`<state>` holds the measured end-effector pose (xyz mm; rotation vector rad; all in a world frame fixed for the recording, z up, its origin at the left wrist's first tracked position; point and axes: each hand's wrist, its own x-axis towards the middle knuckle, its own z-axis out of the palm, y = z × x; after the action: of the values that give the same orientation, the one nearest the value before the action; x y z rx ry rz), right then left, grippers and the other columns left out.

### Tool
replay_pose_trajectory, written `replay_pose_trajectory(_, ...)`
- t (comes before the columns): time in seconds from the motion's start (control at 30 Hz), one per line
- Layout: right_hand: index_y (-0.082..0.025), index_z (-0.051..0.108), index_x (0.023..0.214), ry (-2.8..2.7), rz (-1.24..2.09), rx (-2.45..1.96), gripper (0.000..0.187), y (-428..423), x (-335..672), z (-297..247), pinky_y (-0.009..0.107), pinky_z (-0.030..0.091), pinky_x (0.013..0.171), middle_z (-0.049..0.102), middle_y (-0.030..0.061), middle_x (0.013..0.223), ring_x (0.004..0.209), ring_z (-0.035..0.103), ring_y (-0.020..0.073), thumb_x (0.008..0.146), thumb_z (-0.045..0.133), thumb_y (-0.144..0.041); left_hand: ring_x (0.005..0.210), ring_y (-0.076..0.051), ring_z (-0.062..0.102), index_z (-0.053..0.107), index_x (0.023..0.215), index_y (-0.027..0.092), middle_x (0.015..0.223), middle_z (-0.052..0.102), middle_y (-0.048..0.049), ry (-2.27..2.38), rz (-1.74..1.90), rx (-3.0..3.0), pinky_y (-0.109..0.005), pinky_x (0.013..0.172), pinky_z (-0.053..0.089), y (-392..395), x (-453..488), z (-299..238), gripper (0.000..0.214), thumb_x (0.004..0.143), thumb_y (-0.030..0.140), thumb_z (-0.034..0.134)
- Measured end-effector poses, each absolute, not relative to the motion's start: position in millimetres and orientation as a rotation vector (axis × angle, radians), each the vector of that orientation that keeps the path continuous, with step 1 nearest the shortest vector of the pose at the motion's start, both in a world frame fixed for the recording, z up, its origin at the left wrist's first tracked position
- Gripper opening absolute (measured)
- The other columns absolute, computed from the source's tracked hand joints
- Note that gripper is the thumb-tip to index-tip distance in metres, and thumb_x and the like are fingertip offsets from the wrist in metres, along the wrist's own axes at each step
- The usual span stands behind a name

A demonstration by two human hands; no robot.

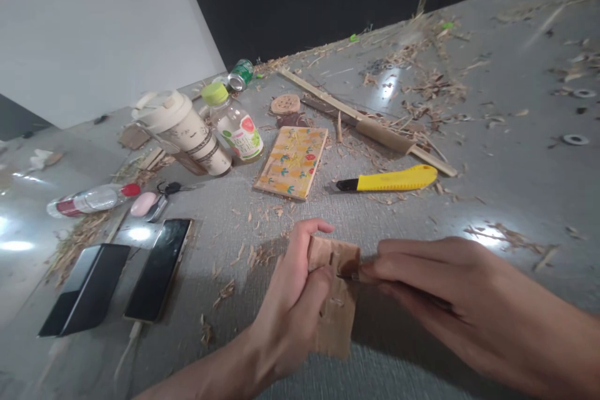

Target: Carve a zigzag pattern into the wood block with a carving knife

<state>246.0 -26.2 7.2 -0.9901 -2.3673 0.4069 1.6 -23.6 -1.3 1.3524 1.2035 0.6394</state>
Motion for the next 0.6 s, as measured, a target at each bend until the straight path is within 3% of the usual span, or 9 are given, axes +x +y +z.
replay_pose_trajectory(0.13,-0.025,0.071,0.121,-2.272,0.775,-0.910,0.021,-25,253,0,0.028,0.051,0.060,0.078,0.0004,0.094,0.070,0.071,0.0120,0.122,0.049,-0.023,0.090,-0.024,0.059,0.055,0.147,0.026,0.097,0.065,-0.0003,1.196,0.618,1.339,-0.038,0.082,0.047,-23,3,6,0.043,0.105,0.022,0.051)
replay_pose_trajectory(0.37,-0.027,0.071,0.104,-2.213,0.738,-1.000,0.024,-24,255,8,0.029,0.046,0.057,0.070,-0.0022,0.082,0.062,0.062,0.0123,0.120,0.054,-0.030,0.082,-0.021,0.057,0.055,0.147,0.028,0.095,0.064,0.0006,1.092,0.722,1.162,-0.033,0.075,0.050,-20,6,9,0.044,0.103,0.021,0.056)
replay_pose_trajectory(0.6,-0.028,0.074,0.118,-2.230,0.663,-1.059,0.022,-28,255,8,0.027,0.045,0.054,0.074,-0.0024,0.087,0.062,0.063,0.0096,0.122,0.052,-0.029,0.077,-0.019,0.057,0.050,0.143,0.028,0.089,0.066,0.0028,1.114,0.776,1.075,-0.031,0.072,0.050,-18,8,8,0.047,0.098,0.022,0.065)
